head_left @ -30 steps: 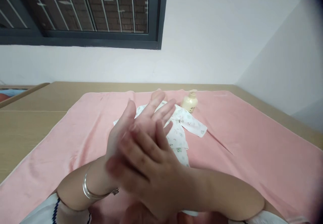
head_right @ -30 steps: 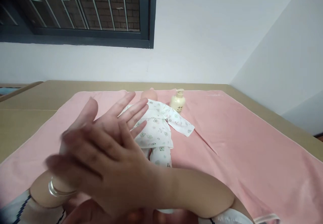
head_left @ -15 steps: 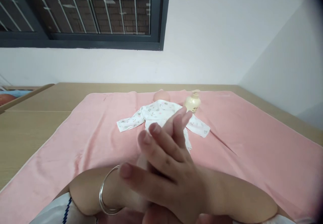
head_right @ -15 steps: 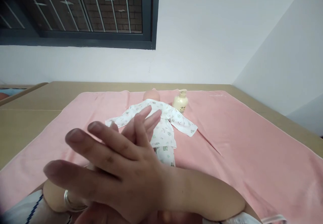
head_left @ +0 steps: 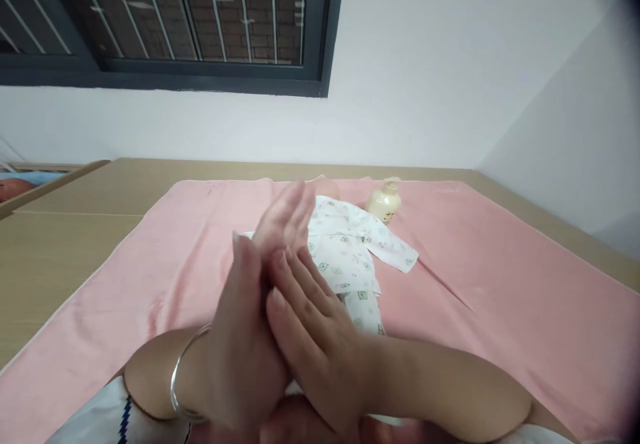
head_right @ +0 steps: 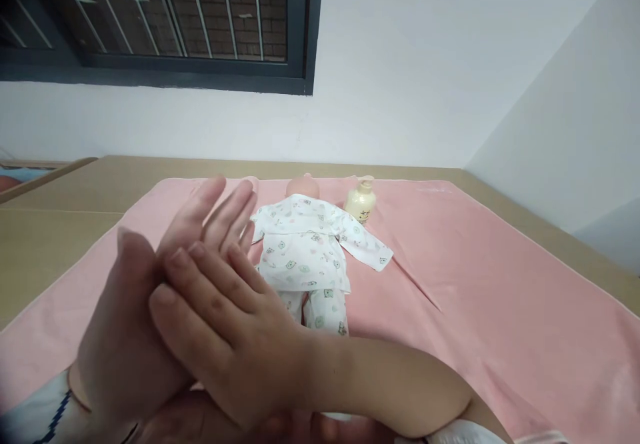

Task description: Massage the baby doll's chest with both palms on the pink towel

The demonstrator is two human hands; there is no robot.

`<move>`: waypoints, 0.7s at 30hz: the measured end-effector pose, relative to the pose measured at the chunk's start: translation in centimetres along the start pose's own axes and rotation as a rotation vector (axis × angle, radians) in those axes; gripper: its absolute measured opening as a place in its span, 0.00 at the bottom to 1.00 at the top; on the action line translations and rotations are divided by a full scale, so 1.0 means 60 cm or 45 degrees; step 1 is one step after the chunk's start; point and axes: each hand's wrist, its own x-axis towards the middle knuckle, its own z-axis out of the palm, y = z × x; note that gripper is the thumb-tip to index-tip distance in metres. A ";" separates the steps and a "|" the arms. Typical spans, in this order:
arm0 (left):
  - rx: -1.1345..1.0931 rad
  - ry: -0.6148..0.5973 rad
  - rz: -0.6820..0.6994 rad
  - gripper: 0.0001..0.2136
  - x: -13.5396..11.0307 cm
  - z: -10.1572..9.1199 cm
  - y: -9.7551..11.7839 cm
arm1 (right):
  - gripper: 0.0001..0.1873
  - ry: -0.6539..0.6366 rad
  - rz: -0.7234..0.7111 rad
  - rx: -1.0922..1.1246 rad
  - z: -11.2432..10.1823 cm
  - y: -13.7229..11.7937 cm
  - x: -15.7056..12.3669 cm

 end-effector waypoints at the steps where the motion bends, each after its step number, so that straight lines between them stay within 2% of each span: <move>1: -0.015 -0.013 -0.002 0.27 0.021 -0.002 0.009 | 0.49 0.012 -0.002 -0.022 0.004 0.003 0.003; 3: -0.063 -0.003 0.027 0.29 0.062 -0.001 0.012 | 0.47 0.017 0.079 -0.043 0.009 0.007 0.010; 5: -0.144 0.050 0.087 0.29 0.101 0.007 -0.008 | 0.43 0.056 0.147 -0.011 0.009 0.012 0.014; 7: -0.226 0.108 0.115 0.30 0.134 0.017 -0.046 | 0.33 0.126 0.262 0.038 0.001 0.021 0.017; 10: -0.103 0.212 0.187 0.24 0.168 0.037 -0.118 | 0.21 0.191 0.608 0.026 -0.019 0.052 0.017; 12: 0.006 0.165 0.078 0.21 0.181 0.050 -0.165 | 0.19 0.162 0.852 -0.105 -0.030 0.087 0.016; 14: 0.118 0.052 -0.134 0.21 0.188 0.061 -0.206 | 0.18 0.063 1.009 -0.303 -0.035 0.129 0.012; 17: 0.265 -0.055 -0.314 0.24 0.189 0.073 -0.259 | 0.20 -0.090 1.092 -0.504 -0.025 0.197 -0.001; 19: 0.344 -0.112 -0.284 0.24 0.184 0.078 -0.289 | 0.21 -0.155 1.047 -0.482 -0.009 0.235 -0.016; 21: 0.416 -0.141 -0.180 0.22 0.177 0.083 -0.315 | 0.22 -0.184 1.000 -0.479 0.009 0.264 -0.032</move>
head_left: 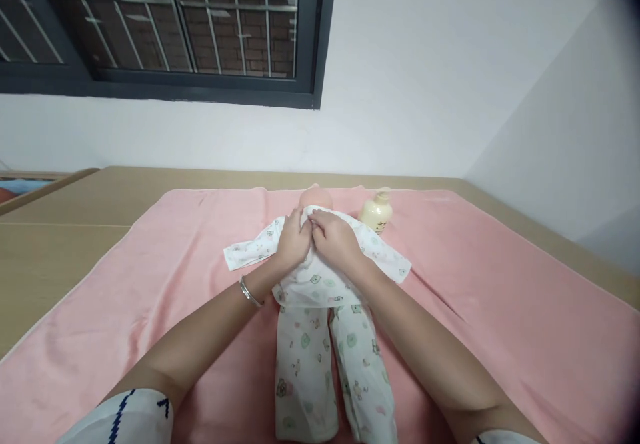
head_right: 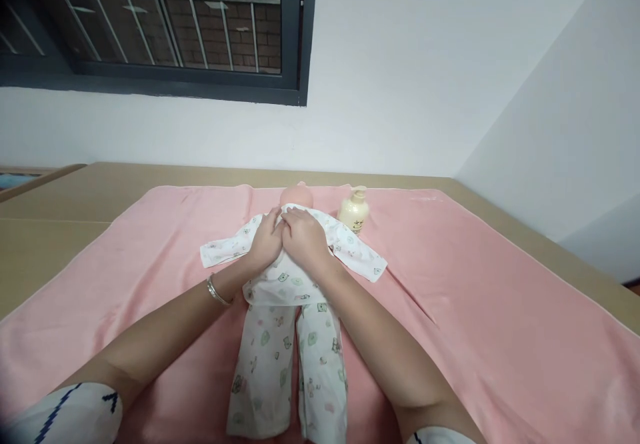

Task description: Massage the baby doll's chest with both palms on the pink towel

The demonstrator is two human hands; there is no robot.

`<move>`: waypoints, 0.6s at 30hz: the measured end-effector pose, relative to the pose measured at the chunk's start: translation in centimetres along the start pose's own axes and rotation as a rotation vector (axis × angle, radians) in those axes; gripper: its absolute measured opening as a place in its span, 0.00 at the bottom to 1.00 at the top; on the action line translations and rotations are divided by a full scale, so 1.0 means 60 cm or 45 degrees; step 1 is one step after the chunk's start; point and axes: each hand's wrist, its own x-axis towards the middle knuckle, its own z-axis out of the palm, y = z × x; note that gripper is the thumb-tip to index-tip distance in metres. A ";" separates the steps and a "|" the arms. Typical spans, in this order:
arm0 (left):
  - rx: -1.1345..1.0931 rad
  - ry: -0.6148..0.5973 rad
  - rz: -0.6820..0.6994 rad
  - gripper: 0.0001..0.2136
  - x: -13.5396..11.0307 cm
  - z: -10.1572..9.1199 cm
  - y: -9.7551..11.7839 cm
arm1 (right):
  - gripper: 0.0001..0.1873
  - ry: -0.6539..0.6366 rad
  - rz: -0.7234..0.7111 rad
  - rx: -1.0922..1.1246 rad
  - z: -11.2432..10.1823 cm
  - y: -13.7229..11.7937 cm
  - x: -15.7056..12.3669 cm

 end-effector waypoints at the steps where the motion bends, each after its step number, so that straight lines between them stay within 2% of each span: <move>1: 0.048 0.014 0.055 0.21 -0.002 0.006 -0.009 | 0.22 0.001 -0.013 -0.022 0.012 0.009 0.002; 4: 0.209 0.051 0.161 0.21 -0.005 0.018 -0.029 | 0.23 -0.021 0.020 -0.086 0.038 0.027 0.005; 7: 0.297 0.057 0.190 0.22 -0.007 0.022 -0.037 | 0.24 -0.067 0.090 -0.094 0.047 0.033 0.006; 13: 0.298 0.131 0.188 0.21 -0.017 0.026 -0.035 | 0.26 -0.050 0.090 -0.163 0.051 0.031 0.004; 18: 0.237 0.131 0.181 0.20 -0.022 0.027 -0.034 | 0.25 -0.004 0.070 -0.116 0.055 0.037 -0.003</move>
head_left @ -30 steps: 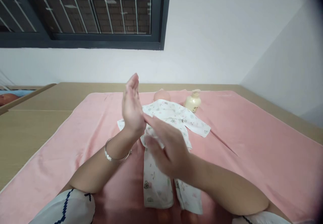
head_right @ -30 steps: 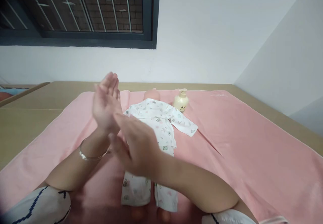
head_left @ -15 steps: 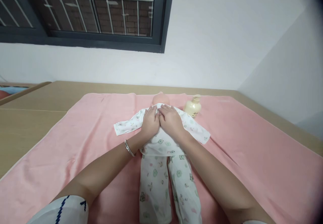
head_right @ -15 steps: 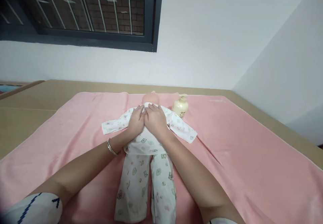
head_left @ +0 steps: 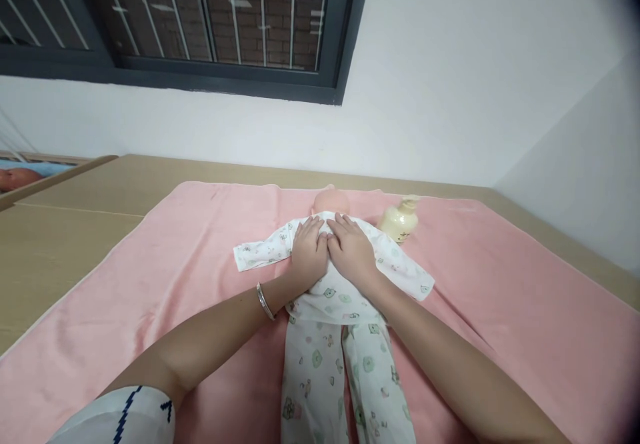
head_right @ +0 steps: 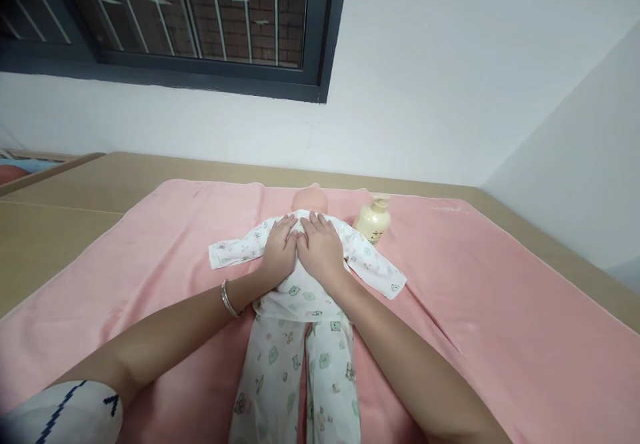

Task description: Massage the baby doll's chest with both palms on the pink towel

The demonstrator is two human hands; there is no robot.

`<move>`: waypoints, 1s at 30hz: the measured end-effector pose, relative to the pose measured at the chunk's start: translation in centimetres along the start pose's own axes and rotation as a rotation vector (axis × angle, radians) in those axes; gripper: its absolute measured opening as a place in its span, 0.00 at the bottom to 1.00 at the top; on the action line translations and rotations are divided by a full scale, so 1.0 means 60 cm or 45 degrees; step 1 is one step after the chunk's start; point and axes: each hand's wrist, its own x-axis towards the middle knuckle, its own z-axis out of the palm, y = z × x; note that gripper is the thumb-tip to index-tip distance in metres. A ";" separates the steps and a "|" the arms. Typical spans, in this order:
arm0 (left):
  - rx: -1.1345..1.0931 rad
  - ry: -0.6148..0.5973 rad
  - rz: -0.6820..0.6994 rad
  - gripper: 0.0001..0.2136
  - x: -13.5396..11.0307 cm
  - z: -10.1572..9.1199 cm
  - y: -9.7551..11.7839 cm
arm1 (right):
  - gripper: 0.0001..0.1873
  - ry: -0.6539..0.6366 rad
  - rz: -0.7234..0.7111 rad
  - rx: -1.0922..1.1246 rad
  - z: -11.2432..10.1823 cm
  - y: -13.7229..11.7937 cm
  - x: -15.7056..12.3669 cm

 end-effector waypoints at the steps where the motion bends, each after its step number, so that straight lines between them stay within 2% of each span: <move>1: -0.024 -0.001 -0.011 0.20 0.000 0.000 -0.001 | 0.25 0.021 -0.001 0.023 0.001 0.002 -0.003; 3: -0.095 0.009 -0.045 0.22 -0.002 -0.001 -0.004 | 0.23 0.053 -0.052 0.090 0.002 0.005 -0.010; 5: -0.190 0.032 -0.084 0.24 -0.003 -0.001 -0.008 | 0.23 0.046 -0.184 0.160 0.000 0.010 -0.018; 7: -0.282 0.040 -0.106 0.25 -0.006 -0.002 -0.012 | 0.23 -0.011 -0.328 0.191 -0.005 0.018 -0.021; 9: -0.340 0.029 -0.115 0.26 -0.008 -0.004 -0.015 | 0.24 -0.095 -0.383 0.170 -0.013 0.029 -0.018; 11: -0.358 0.015 -0.117 0.26 -0.009 -0.005 -0.015 | 0.26 -0.182 -0.339 0.128 -0.021 0.042 -0.010; 13: -0.352 0.009 -0.113 0.26 -0.009 -0.007 -0.014 | 0.30 -0.248 -0.221 0.075 -0.027 0.047 -0.005; 17: -0.336 0.009 -0.102 0.25 -0.009 -0.010 -0.010 | 0.33 -0.281 0.018 -0.107 -0.033 0.021 -0.019; 20: -0.352 0.010 -0.133 0.24 -0.009 -0.011 -0.011 | 0.29 -0.272 -0.147 -0.136 -0.037 -0.005 -0.036; 23: -0.357 0.011 -0.143 0.24 -0.008 -0.010 -0.013 | 0.25 -0.302 -0.287 -0.040 -0.037 0.003 -0.031; 27: -0.346 0.006 -0.125 0.24 -0.007 -0.008 -0.015 | 0.28 -0.272 -0.031 0.000 -0.031 0.030 -0.014; 30: -0.335 0.007 -0.125 0.24 -0.006 -0.008 -0.014 | 0.31 -0.246 0.087 -0.089 -0.033 0.013 -0.026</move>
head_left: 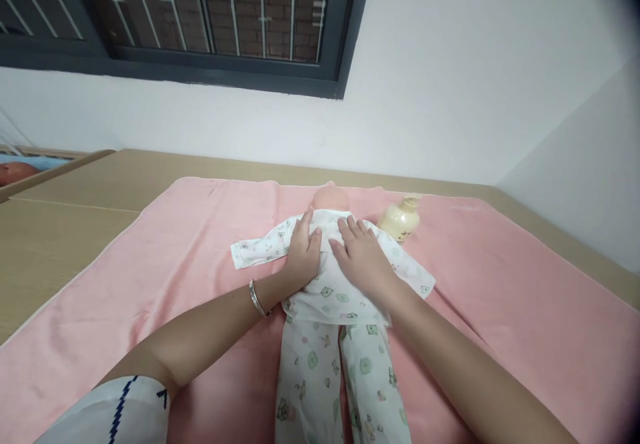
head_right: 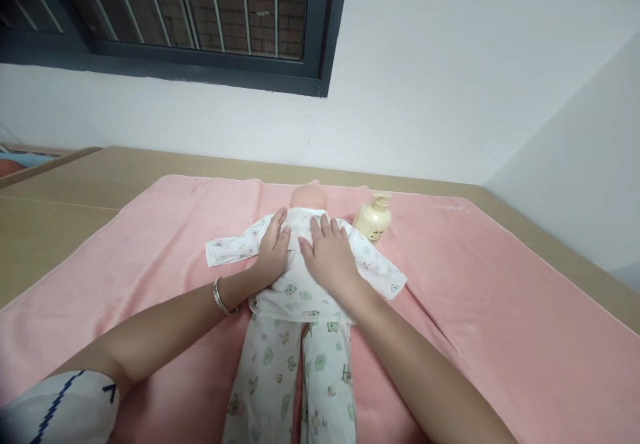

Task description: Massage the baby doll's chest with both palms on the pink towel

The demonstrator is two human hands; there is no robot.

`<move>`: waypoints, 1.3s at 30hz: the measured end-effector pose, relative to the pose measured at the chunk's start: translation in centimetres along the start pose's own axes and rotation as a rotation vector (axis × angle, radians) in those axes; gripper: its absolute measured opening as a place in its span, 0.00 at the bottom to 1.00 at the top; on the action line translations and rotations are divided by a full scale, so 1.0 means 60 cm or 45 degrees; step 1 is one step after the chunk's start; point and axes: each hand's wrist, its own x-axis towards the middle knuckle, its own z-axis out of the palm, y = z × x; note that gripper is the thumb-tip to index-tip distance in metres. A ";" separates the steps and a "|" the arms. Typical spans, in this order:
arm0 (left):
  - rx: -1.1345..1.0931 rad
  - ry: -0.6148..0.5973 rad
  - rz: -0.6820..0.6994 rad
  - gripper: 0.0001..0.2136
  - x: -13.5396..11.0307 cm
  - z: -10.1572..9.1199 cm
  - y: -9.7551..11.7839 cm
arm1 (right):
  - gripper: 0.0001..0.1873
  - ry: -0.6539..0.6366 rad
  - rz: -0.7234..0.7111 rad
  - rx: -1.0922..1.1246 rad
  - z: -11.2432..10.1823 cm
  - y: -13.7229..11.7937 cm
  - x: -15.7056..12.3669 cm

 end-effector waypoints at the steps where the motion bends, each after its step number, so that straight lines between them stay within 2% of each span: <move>1: 0.003 0.003 -0.003 0.24 0.000 0.000 0.000 | 0.30 -0.003 -0.039 -0.029 -0.002 -0.011 -0.009; 4: 0.009 0.013 -0.023 0.24 -0.001 -0.002 0.003 | 0.27 -0.062 -0.314 -0.022 -0.012 -0.034 -0.028; 6: 0.014 0.015 -0.023 0.24 -0.001 -0.003 0.004 | 0.26 -0.117 -0.436 0.033 -0.016 -0.026 -0.021; 7: 0.017 0.019 -0.013 0.24 -0.002 -0.003 0.005 | 0.26 -0.132 -0.439 0.064 -0.016 -0.015 -0.012; 9: 0.032 0.032 0.021 0.24 -0.001 -0.003 0.005 | 0.29 -0.125 -0.335 0.127 -0.011 0.012 0.010; 11: 0.055 0.043 0.050 0.24 -0.001 -0.002 0.004 | 0.33 -0.075 -0.149 0.183 -0.004 0.031 0.025; 14: 0.082 0.040 0.065 0.24 -0.003 -0.001 0.003 | 0.35 -0.001 0.033 0.116 0.006 0.019 0.016; 16: 0.096 0.040 0.069 0.23 -0.004 -0.002 0.002 | 0.32 0.017 -0.028 0.011 0.008 -0.006 -0.004; 18: 0.131 0.043 0.071 0.23 -0.005 -0.003 0.000 | 0.29 0.006 -0.207 -0.040 0.006 -0.024 -0.020; 20: 0.186 0.044 0.082 0.22 -0.003 -0.004 -0.002 | 0.26 -0.021 -0.355 -0.011 0.002 -0.021 -0.020; 22: 0.252 0.041 0.095 0.21 -0.001 -0.005 -0.003 | 0.25 -0.038 -0.388 0.078 0.002 0.001 -0.005; 25: 0.388 0.025 0.140 0.21 0.000 -0.005 0.002 | 0.29 0.057 -0.202 0.166 0.012 0.039 0.024; 27: 0.512 -0.019 0.216 0.21 -0.005 -0.005 0.010 | 0.32 0.131 -0.063 0.134 0.020 0.049 0.033; 29: 0.629 -0.106 0.326 0.21 -0.013 -0.003 0.019 | 0.33 0.124 0.008 0.075 0.023 0.043 0.031; 31: 0.715 -0.186 0.400 0.22 -0.016 -0.002 0.026 | 0.32 0.046 0.058 0.039 0.019 0.026 0.022; 33: 0.773 -0.232 0.369 0.23 -0.010 -0.003 0.028 | 0.31 -0.032 0.100 0.014 0.007 0.003 0.007; 36: 0.831 -0.296 0.223 0.24 0.019 -0.011 0.025 | 0.29 -0.075 0.074 -0.089 -0.014 -0.026 -0.016; 39: 0.888 -0.339 0.170 0.24 0.039 -0.015 0.025 | 0.26 -0.075 0.014 -0.132 -0.024 -0.032 -0.023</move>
